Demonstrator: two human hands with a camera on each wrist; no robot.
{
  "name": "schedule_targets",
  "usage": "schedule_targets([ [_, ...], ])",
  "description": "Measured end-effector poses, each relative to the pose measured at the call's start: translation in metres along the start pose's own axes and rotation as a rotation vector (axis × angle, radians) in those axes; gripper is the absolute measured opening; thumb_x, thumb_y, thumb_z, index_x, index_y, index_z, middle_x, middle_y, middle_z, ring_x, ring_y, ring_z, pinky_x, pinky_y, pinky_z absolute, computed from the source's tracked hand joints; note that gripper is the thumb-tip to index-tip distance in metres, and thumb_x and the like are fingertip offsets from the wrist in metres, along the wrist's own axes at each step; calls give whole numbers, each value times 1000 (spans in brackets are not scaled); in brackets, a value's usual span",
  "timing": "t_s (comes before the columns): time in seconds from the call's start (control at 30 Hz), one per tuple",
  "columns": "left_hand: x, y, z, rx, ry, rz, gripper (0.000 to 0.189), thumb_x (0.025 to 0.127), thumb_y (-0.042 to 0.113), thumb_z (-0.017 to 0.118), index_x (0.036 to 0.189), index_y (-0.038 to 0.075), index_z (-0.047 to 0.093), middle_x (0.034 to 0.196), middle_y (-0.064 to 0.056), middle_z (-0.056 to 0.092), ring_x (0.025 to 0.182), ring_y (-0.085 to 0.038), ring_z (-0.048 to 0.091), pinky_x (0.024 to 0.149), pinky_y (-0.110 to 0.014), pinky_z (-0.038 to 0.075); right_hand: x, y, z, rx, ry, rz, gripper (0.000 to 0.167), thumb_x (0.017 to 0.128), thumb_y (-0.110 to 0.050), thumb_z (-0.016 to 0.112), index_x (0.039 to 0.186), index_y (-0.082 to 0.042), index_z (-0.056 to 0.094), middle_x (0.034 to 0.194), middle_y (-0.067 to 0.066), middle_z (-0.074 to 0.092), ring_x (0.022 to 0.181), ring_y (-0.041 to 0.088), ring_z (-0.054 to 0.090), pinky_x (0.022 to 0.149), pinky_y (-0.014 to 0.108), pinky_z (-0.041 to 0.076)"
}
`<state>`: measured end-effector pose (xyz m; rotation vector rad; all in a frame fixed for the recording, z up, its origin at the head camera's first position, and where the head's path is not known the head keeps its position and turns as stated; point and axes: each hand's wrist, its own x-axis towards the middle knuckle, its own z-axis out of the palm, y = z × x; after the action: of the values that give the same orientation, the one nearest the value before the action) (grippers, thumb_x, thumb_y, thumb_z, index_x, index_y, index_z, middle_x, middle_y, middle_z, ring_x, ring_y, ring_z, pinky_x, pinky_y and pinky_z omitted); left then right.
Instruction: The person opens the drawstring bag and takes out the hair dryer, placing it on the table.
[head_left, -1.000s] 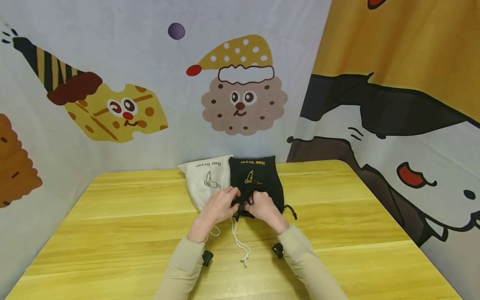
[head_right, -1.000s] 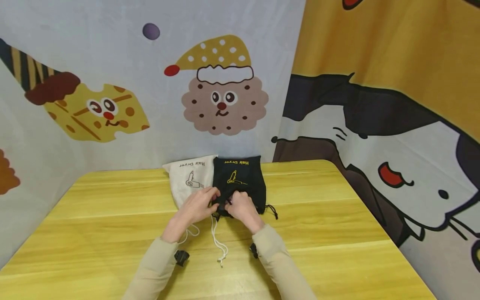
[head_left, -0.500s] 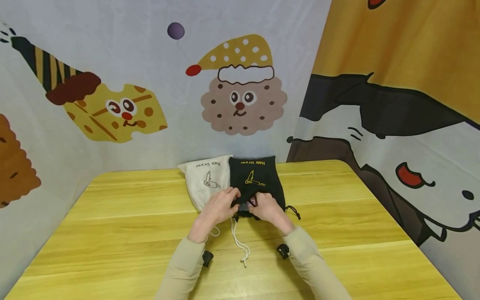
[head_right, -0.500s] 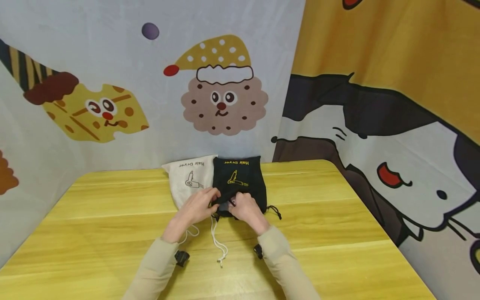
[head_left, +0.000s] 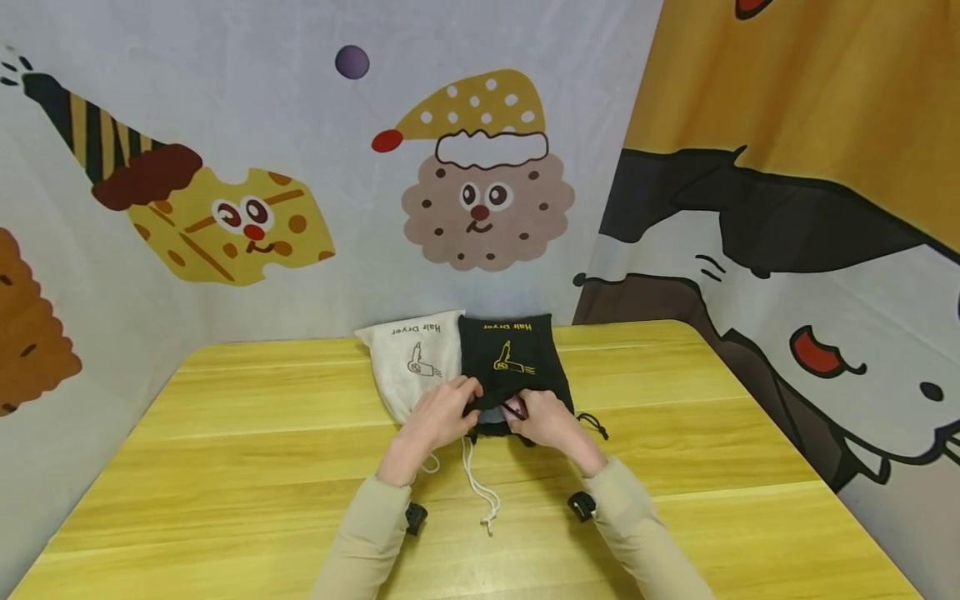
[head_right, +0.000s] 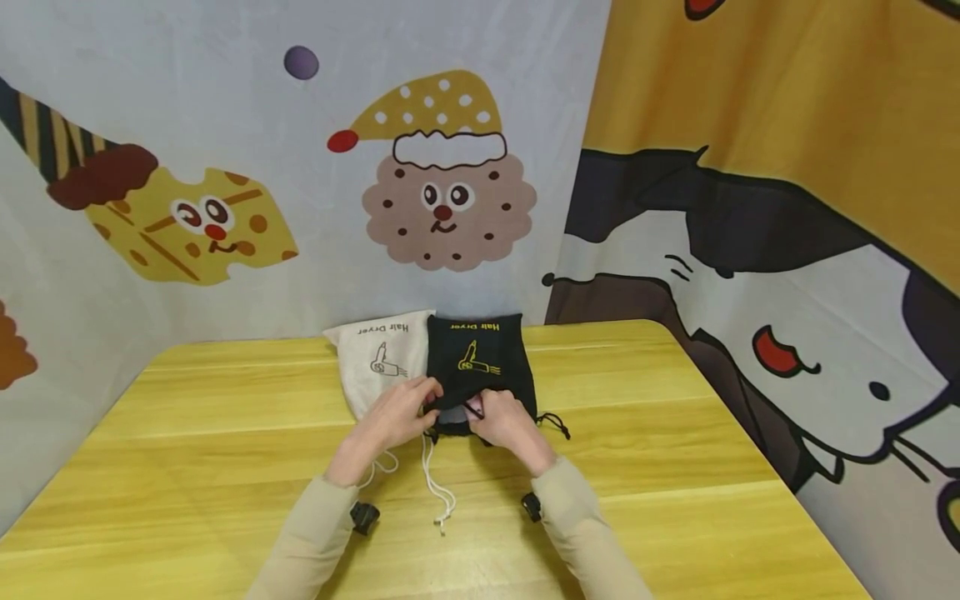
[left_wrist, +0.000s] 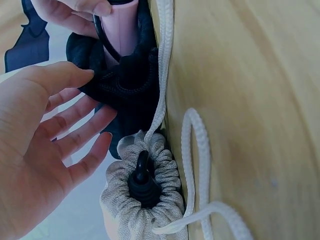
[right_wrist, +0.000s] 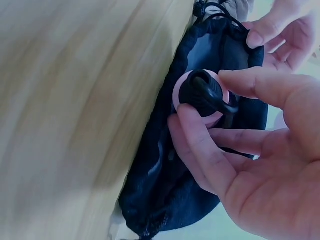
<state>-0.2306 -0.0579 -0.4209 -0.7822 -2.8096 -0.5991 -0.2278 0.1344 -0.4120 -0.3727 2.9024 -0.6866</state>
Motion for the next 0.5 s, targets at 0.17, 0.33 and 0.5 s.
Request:
schedule_targets([
  [0.17, -1, 1, 0, -3, -15, -4, 22, 82, 14, 69, 102, 11, 61, 89, -1, 59, 72, -13, 54, 62, -26, 46, -3, 6, -2, -24, -3, -18, 15, 83, -17, 71, 85, -7, 59, 72, 3, 54, 59, 15, 50, 53, 25, 40],
  [0.33, -1, 2, 0, -1, -13, 10, 21, 83, 14, 68, 103, 11, 61, 89, -1, 59, 72, -13, 55, 62, -26, 46, -7, 11, -8, -20, -31, -37, 17, 81, -14, 73, 88, -6, 60, 75, 3, 54, 63, 15, 50, 56, 25, 41],
  [0.5, 0, 4, 0, 11, -22, 31, 21, 83, 15, 68, 103, 12, 62, 88, 0, 59, 70, -12, 54, 60, -24, 45, -9, 19, -15, -19, -68, -57, 16, 81, -12, 72, 92, -6, 61, 76, 3, 56, 66, 15, 49, 58, 26, 41],
])
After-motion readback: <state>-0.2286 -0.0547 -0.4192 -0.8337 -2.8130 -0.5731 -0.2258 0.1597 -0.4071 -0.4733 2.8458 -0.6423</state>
